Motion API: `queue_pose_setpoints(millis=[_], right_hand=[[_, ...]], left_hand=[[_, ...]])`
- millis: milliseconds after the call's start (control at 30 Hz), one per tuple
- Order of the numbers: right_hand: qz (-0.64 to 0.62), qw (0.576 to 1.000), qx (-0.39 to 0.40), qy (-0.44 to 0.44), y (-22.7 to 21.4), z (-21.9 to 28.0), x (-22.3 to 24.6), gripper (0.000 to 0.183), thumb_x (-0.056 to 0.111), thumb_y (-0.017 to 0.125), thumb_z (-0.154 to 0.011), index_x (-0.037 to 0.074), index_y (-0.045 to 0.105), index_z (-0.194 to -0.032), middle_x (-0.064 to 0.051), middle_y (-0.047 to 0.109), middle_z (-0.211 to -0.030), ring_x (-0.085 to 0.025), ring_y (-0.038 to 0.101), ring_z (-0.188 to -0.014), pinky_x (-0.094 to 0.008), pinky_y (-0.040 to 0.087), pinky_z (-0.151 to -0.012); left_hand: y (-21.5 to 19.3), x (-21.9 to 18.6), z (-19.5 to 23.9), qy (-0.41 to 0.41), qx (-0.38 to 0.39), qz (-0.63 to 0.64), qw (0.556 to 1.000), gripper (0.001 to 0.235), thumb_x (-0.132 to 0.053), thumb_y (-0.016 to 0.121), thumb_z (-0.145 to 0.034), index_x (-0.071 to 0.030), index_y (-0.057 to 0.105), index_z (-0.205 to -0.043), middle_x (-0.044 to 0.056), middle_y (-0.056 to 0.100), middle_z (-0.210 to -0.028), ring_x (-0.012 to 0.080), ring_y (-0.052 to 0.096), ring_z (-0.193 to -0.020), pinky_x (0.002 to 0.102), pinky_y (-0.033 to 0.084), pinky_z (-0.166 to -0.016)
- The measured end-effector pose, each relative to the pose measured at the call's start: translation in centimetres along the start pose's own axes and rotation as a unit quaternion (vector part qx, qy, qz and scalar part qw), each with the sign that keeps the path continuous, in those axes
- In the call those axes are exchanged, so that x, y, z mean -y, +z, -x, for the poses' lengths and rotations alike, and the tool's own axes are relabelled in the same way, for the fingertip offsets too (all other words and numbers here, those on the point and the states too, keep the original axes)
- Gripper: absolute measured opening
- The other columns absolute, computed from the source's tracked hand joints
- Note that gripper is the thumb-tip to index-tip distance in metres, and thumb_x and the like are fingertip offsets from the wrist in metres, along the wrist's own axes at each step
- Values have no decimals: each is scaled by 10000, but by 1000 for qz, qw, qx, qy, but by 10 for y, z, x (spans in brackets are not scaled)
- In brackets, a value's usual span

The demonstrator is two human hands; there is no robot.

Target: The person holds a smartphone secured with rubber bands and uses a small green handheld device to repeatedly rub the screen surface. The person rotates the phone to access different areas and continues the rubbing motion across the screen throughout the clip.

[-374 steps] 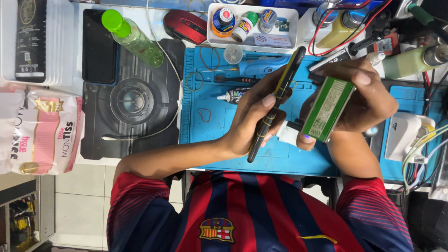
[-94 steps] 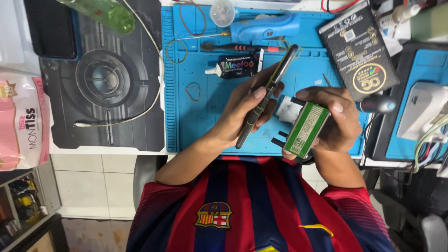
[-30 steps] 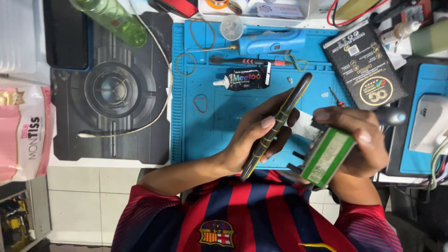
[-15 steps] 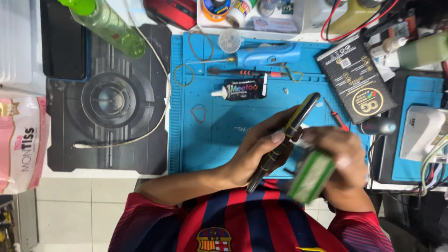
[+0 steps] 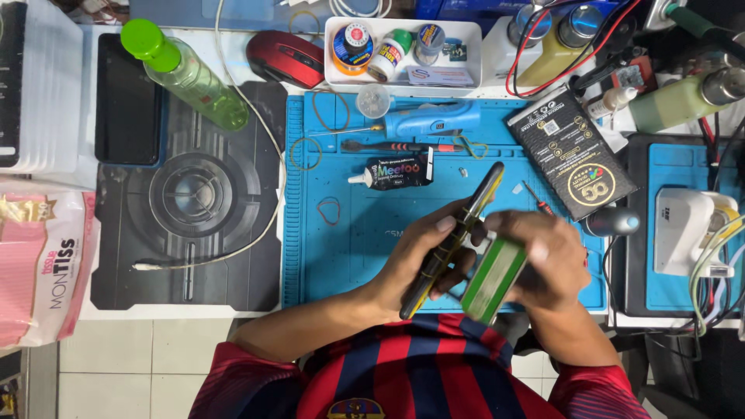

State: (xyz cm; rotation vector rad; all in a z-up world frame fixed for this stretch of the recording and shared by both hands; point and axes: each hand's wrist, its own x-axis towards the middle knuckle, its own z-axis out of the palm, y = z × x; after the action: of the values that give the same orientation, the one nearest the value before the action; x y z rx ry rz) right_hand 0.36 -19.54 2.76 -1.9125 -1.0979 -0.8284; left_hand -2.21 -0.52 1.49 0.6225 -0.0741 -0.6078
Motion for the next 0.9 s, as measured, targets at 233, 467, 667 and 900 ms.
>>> queue_pose_setpoints(millis=[233,467,667,900], right_hand=[[-80,995,54,6,1,-1,-7,845,398,807,-805,115,410,-1495,-157,663,-1050,-349,730,-926,-440,652,-763],[-89,989,-84,84,6,0,-1,835,498,780,-878,111,400,-1513,-177,584,-1075,-280,679,-902,-394,613,-756],[14,996,89,-15,-6,2,1,689,187,752,-904,128,417,-1504,-167,672,-1144,-332,735,-970,-359,607,-770],[24,998,-32,54,7,-6,-12,912,509,841,-829,36,431,-1493,-203,640,-1134,-321,681,-939,-407,601,-785]], left_hand=[[-4,2,-3,-8,-22,16,1000,490,-455,486,-1115,0,555,-1283,9,549,-802,70,474,-585,224,344,-483],[-5,-2,1,-4,5,11,1000,513,-512,462,-1083,-24,571,-1194,13,551,-740,67,461,-524,214,340,-432],[-7,-2,1,28,-5,2,1000,512,-490,470,-1116,11,570,-1153,35,575,-789,76,460,-548,213,362,-465],[-15,6,-5,31,-21,22,999,467,-461,462,-1108,-15,577,-1187,43,599,-791,54,493,-503,198,371,-412]])
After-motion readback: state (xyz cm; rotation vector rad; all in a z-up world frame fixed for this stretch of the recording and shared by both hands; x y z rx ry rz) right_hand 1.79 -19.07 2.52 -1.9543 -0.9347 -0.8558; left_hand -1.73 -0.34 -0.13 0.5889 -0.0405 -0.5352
